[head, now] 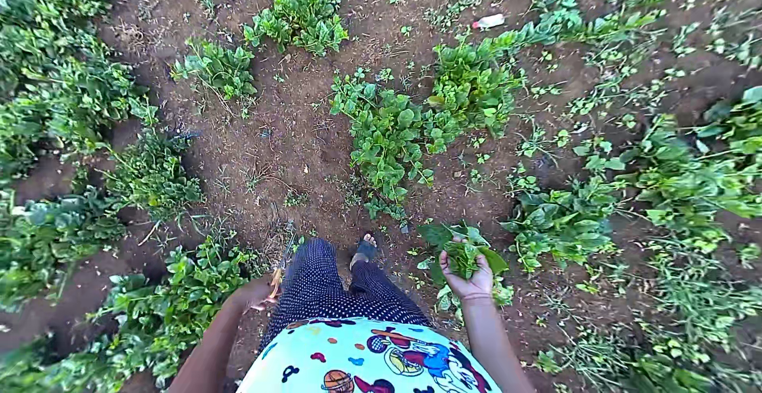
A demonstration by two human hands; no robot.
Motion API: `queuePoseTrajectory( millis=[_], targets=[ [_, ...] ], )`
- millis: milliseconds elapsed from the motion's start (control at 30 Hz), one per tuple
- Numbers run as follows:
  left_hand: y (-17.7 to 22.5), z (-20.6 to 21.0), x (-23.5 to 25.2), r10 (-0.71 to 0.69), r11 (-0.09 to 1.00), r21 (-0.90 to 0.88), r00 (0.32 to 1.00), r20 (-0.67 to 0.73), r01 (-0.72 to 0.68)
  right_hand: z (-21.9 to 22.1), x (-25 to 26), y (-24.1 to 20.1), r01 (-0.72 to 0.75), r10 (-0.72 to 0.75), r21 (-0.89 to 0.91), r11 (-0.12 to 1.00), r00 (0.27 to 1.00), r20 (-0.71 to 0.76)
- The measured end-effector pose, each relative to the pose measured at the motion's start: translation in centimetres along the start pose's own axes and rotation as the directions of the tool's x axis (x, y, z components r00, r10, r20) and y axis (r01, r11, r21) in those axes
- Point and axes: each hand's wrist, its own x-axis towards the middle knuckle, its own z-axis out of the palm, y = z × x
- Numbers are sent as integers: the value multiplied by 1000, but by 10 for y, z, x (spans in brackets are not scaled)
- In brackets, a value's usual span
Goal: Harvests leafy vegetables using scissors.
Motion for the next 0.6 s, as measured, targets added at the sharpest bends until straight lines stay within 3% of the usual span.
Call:
queuePoseTrajectory(
  millis=[233,400,467,600],
  targets=[
    [106,-98,14,44,948,319,990,-138,3,62,19,22,-7,12,92,996,998,-61],
    [228,-173,33,73,708,707,995,-64,-6,94,17,41,104,-74,283,954,991,-115],
    [285,-183,32,86,643,766,995,-44,-22,104,12,49,141,-106,292,946,985,-133],
    [377,-167,37,174,615,781,985,-2,-108,110,15,55,175,-130,287,942,977,-169]
  ],
)
